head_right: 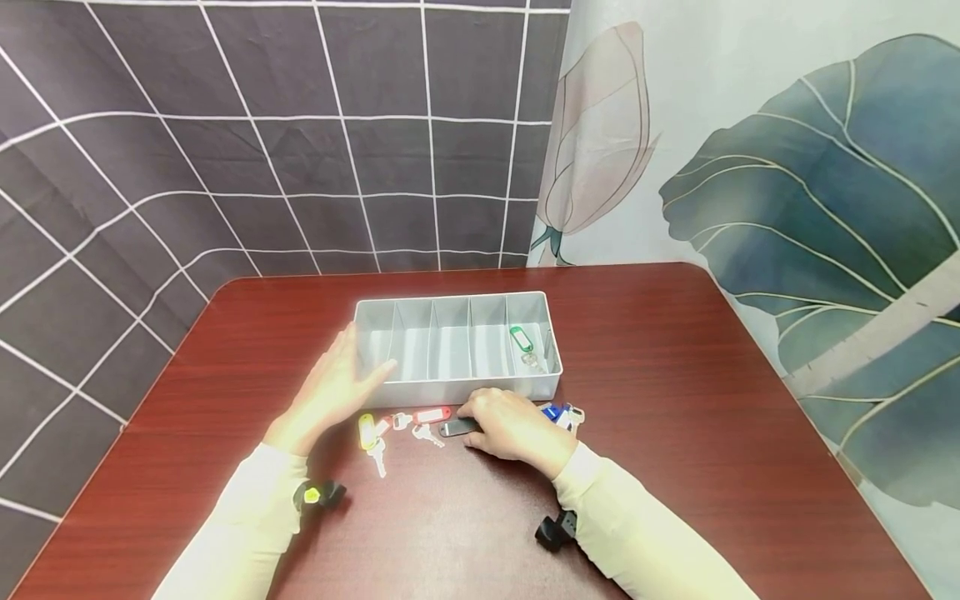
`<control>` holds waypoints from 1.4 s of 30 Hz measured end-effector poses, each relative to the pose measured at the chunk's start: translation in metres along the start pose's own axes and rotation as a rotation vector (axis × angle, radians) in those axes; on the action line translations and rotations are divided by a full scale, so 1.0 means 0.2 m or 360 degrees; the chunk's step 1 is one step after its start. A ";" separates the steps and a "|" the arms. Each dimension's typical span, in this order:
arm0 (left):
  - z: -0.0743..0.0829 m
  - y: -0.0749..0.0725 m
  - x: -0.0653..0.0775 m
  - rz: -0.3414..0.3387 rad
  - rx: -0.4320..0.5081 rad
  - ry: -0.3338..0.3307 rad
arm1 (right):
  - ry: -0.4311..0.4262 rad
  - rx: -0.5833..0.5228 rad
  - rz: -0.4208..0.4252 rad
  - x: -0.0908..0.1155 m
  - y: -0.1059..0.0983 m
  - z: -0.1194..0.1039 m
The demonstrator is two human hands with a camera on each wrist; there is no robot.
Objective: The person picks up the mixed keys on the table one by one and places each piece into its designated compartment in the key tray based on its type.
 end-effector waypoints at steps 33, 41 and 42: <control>0.01 0.00 0.00 0.0028 -0.0008 0.0009 | -0.0019 0.0078 -0.0023 0.01 0.01 0.00; 0.00 0.00 0.00 0.0028 -0.0014 0.0007 | -0.0031 0.0071 -0.0017 0.01 0.01 0.00; 0.00 0.00 0.00 0.0027 -0.0016 0.0006 | -0.0037 0.0068 -0.0011 0.01 0.01 0.00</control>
Point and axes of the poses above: each hand's wrist, its own x-axis away from the middle knuckle, its own y-axis out of the palm, z = x × y, the point moved 6 cm from there along -x, towards the middle knuckle, and after that the axes turned 5 degrees about x, right-handed, at the moved point
